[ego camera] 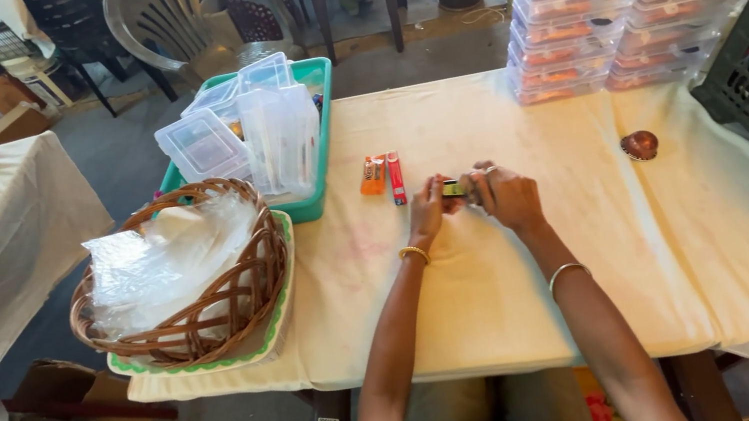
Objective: The person cleans a small round object with a cloth on a table. They then wipe the table surface with the same cloth. Finally, they pick up a plastic bag from a basket and place it on the table.
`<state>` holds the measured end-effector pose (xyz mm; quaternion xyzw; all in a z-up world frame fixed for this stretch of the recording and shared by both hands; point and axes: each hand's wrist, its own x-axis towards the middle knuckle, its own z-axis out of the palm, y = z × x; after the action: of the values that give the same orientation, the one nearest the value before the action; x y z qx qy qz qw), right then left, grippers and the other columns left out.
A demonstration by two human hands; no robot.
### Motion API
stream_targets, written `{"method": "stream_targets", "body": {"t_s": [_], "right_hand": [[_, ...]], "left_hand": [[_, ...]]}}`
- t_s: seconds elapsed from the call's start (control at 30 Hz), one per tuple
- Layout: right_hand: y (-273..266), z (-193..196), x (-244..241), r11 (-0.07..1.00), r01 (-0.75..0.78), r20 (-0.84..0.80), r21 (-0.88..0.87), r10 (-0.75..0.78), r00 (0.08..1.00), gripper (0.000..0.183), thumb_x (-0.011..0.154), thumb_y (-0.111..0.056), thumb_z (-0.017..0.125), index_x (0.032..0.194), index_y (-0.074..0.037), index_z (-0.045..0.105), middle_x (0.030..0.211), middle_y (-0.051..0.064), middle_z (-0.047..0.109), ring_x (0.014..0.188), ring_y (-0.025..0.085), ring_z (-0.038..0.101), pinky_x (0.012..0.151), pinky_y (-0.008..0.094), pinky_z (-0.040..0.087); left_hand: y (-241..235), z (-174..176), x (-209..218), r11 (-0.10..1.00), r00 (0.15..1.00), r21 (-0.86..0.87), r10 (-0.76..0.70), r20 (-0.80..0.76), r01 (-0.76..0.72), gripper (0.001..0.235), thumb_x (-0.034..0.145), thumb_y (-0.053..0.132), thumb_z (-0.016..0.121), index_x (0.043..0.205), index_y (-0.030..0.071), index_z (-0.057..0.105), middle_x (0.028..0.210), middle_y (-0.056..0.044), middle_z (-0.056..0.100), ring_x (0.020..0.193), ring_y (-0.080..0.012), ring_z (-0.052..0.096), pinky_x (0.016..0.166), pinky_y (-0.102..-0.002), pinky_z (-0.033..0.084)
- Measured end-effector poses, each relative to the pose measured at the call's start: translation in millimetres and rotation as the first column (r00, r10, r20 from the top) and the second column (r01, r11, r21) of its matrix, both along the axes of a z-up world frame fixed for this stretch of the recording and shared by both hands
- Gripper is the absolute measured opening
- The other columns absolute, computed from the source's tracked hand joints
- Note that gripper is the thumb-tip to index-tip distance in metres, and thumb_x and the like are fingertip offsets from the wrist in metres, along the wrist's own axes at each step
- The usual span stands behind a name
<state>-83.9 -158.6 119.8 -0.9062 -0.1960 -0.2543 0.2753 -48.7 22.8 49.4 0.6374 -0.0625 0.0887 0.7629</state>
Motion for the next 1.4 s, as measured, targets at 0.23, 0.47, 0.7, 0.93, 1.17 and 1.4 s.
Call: {"method": "stream_targets", "body": {"t_s": [0.23, 0.47, 0.7, 0.93, 1.17, 1.4], "right_hand": [[8.6, 16.6, -12.9, 0.984, 0.025, 0.127, 0.174, -0.047, 0.991, 0.03, 0.107, -0.029, 0.061, 0.123, -0.004, 0.061, 0.113, 0.018, 0.071, 0.099, 0.036, 0.069, 0.081, 0.044, 0.056], [16.3, 42.3, -30.9, 0.972, -0.113, 0.534, -0.205, 0.208, 0.82, 0.034, 0.096, -0.028, 0.067, 0.122, -0.007, 0.063, 0.14, 0.019, 0.059, 0.123, 0.038, 0.058, 0.103, 0.051, 0.045], [-9.6, 23.4, -12.7, 0.995, 0.091, -0.184, 0.031, -0.084, 0.979, 0.027, 0.111, -0.034, 0.058, 0.121, -0.01, 0.062, 0.092, 0.012, 0.076, 0.081, 0.03, 0.072, 0.073, 0.041, 0.055], [-9.4, 20.6, -11.5, 0.992, -0.124, 0.333, -0.012, 0.121, 0.935, 0.036, 0.1, -0.028, 0.069, 0.125, -0.004, 0.059, 0.126, 0.015, 0.066, 0.105, 0.036, 0.063, 0.087, 0.046, 0.054], [-14.2, 43.1, -24.7, 0.992, 0.008, 0.52, -0.126, 0.059, 0.852, 0.038, 0.095, -0.03, 0.069, 0.127, -0.013, 0.062, 0.141, 0.02, 0.054, 0.122, 0.039, 0.055, 0.098, 0.049, 0.046], [-26.4, -16.7, 19.5, 0.983, 0.143, -0.272, 0.117, -0.106, 0.956, 0.038, 0.11, -0.045, 0.053, 0.129, -0.013, 0.06, 0.085, 0.017, 0.075, 0.078, 0.035, 0.073, 0.074, 0.044, 0.055]], "left_hand": [[3.6, -12.1, 12.3, 0.994, 1.0, -0.111, 0.003, -0.018, -0.004, 0.042, 0.108, 0.041, 0.049, 0.108, 0.0, 0.058, 0.075, -0.013, 0.073, 0.055, -0.0149, 0.067, 0.053, -0.028, 0.056], [12.2, -24.9, 21.2, 0.972, 0.999, -0.233, 0.004, -0.046, -0.015, 0.044, 0.111, 0.042, 0.049, 0.097, 0.001, 0.06, 0.064, -0.006, 0.063, 0.046, -0.01, 0.052, 0.043, -0.024, 0.04], [-1.3, 7.2, -1.9, 0.987, 0.99, -0.078, -0.14, 0.025, 0.142, 0.036, 0.106, 0.039, 0.048, 0.106, 0.005, 0.057, 0.072, -0.008, 0.069, 0.054, -0.0089, 0.058, 0.051, -0.023, 0.047], [3.0, -8.9, 12.7, 0.965, 0.994, -0.26, -0.014, -0.109, -0.015, 0.039, 0.107, 0.042, 0.053, 0.104, 0.004, 0.056, 0.077, -0.012, 0.072, 0.057, -0.0121, 0.062, 0.057, -0.027, 0.052], [-1.5, -2.2, 4.7, 0.965, 0.985, -0.232, -0.15, -0.088, 0.126, 0.038, 0.108, 0.044, 0.051, 0.11, 0.007, 0.057, 0.081, -0.009, 0.072, 0.059, -0.0105, 0.059, 0.057, -0.026, 0.051], [2.4, -4.4, 7.0, 0.99, 0.994, -0.111, -0.083, 0.072, 0.091, 0.038, 0.098, 0.024, 0.068, 0.13, 0.012, 0.054, 0.106, -0.006, 0.072, 0.093, -0.0117, 0.071, 0.075, -0.028, 0.059]]}}
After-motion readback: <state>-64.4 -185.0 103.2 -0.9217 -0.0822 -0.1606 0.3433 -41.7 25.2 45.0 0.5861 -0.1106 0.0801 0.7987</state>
